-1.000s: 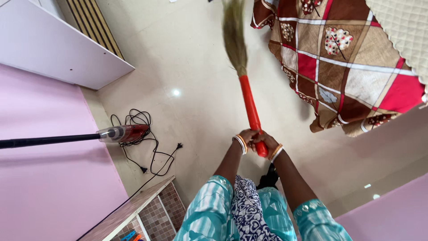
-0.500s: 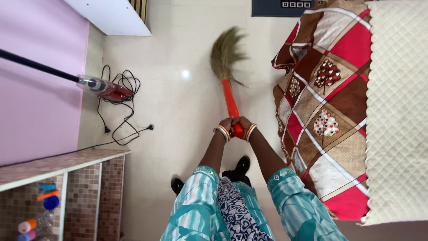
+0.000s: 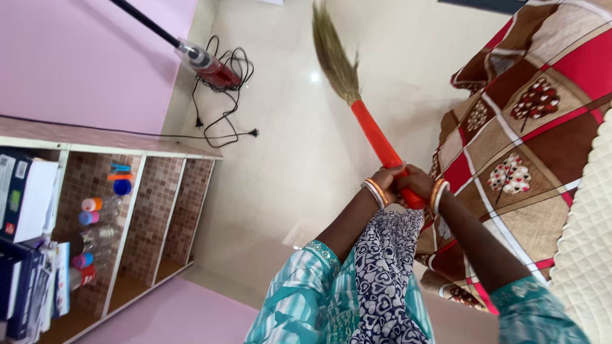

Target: The person sweeps the floor with a broom, moving dust and debris around a bed and towards a corner, then lifts a vacuum cleaner and organizes its cord near a shelf.

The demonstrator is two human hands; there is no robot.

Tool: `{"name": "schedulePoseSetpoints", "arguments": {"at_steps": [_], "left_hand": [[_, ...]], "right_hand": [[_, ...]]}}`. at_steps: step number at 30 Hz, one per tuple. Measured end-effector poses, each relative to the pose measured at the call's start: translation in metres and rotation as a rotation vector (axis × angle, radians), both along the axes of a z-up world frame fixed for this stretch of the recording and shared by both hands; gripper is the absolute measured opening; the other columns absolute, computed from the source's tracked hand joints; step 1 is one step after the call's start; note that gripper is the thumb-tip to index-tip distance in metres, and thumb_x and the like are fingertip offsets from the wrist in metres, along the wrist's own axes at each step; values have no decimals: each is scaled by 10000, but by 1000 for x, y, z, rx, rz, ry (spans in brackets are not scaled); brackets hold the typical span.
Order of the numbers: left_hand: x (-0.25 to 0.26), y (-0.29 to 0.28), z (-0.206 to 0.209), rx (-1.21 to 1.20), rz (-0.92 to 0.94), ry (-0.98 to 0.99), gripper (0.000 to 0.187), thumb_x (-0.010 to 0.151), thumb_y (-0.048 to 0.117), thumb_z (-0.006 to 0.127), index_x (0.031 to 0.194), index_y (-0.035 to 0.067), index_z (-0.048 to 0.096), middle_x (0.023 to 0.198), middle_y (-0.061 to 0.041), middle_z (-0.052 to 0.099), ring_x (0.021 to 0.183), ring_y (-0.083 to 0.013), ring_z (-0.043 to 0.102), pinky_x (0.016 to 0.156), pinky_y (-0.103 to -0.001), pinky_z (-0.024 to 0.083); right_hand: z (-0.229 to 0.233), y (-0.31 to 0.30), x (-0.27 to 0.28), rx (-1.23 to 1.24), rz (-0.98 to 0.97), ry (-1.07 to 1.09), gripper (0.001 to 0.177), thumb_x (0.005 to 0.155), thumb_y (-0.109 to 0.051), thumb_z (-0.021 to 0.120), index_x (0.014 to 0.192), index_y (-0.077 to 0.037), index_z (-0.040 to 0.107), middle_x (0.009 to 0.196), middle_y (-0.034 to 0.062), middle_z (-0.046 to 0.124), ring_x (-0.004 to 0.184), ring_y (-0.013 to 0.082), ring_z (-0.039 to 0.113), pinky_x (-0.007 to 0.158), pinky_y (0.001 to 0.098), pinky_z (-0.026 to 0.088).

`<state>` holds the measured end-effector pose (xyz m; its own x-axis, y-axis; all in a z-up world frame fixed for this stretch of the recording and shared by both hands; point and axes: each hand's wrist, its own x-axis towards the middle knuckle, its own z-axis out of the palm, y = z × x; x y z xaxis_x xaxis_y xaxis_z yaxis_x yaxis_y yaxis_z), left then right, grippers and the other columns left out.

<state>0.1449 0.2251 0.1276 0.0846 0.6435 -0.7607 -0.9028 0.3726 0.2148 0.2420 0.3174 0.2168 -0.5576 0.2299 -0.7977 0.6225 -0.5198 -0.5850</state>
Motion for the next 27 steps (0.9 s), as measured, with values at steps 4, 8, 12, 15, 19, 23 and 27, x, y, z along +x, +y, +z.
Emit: {"name": "schedulePoseSetpoints", "arguments": {"at_steps": [4,8,12,15,19,23,27], "left_hand": [[70,-25,-16,49,35,-180,435,1055,446,538,1261,63,518,1149,-281,558,791,-419,550,630,-565,531],[121,-10,-42,27,117,-489,295,1030,411,461,1216,211,574,1059,-181,573,639,-251,442,567,-417,504],[100,37,-54,-1,80,-562,272,1047,333,409,1166,110,509,1054,-200,531,707,-275,439,639,-444,502],[64,100,-62,80,-6,-446,298,1070,404,446,1042,108,430,1039,-217,503,740,-304,435,704,-486,509],[-23,178,-62,189,30,-327,335,1069,372,532,1171,72,423,1197,-199,516,986,-341,501,838,-592,525],[-83,203,-36,208,102,-244,466,1049,332,588,1381,22,481,1393,-214,565,1253,-386,593,968,-674,533],[-75,222,24,202,318,8,473,993,282,594,1418,164,424,1414,-152,524,1222,-330,594,921,-616,571]], "right_hand": [[39,-10,37,-127,179,-150,260,832,-66,618,1082,-23,558,699,167,627,490,256,625,430,378,534],[36,27,52,-253,367,-268,176,829,-62,630,988,12,616,661,145,636,479,237,612,437,351,525],[-16,72,52,-273,310,-383,218,875,-134,644,903,80,610,660,183,632,476,265,609,448,364,539],[-41,128,31,-198,218,-376,256,885,-151,663,925,97,615,678,200,634,507,286,618,465,389,556],[-45,192,-42,308,335,-375,369,939,-239,671,999,125,684,841,241,719,653,294,678,566,386,555],[-35,216,-98,364,264,-133,306,869,-164,656,1058,75,688,940,220,736,755,239,712,656,353,578],[0,236,-104,558,407,-106,379,917,-186,637,1199,60,581,928,176,703,770,252,701,663,372,581]]}}
